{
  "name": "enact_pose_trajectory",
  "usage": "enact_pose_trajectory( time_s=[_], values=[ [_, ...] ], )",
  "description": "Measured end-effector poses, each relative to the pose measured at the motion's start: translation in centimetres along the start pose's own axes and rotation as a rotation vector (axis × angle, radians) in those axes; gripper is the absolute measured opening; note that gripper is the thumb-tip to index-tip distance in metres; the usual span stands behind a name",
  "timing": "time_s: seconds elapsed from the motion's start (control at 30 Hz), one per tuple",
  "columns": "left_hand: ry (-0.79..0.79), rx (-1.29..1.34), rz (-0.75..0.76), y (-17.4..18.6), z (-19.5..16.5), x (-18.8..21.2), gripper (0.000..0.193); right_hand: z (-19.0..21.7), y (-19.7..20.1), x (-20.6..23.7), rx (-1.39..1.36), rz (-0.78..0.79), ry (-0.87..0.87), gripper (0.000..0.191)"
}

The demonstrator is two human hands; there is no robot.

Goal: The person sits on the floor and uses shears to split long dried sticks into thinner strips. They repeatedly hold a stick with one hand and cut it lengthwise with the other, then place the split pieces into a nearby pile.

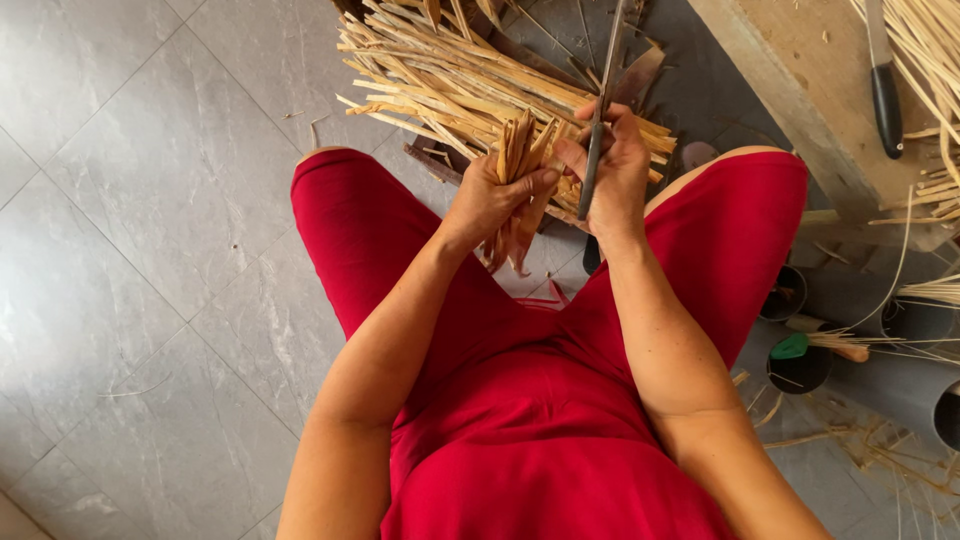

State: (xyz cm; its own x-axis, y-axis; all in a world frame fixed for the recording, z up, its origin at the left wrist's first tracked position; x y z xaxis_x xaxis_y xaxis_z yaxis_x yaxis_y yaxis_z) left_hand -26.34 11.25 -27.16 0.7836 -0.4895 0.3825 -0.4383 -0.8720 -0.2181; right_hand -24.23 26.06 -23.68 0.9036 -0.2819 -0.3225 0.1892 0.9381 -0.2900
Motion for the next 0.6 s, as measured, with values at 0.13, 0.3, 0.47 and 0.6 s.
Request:
enact_pose_trajectory(
  time_s=[0.13,0.3,0.47,0.6],
  values=[
    [0.039,0.027,-0.084,1.5,0.6,-0.2,0.026,-0.2,0.2,-0.2,0.068,-0.026,-0.047,0.028],
    [-0.013,0.261,-0.19,4.4,0.2,-0.6,0.028,-0.5,-1.6,0.1,0.281,0.2,-0.077,0.051],
    [-0.024,0.353,-0.277,6.4,0.5,-0.5,0.026,-1.9,-4.0,2.1,0.374,0.331,-0.147,0.065],
    [-0.069,0.392,-0.26,6.4,0.3,-0.3,0.025,-1.4,-5.2,2.6,0.47,0.41,-0.13,0.07]
  ],
)
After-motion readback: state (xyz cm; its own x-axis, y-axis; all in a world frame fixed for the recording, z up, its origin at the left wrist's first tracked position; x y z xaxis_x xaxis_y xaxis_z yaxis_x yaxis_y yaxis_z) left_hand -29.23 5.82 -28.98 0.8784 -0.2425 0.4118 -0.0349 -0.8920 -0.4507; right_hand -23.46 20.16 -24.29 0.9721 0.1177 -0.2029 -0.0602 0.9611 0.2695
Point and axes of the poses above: each hand's wrist, its own x-axis away from the middle knuckle, its own y-axis out of the back of the hand, z = x × y, the point moved 10 cm from there along -x, towards the middle knuckle, and after that the axes turned 12 degrees about y, right-handed, at the moved point
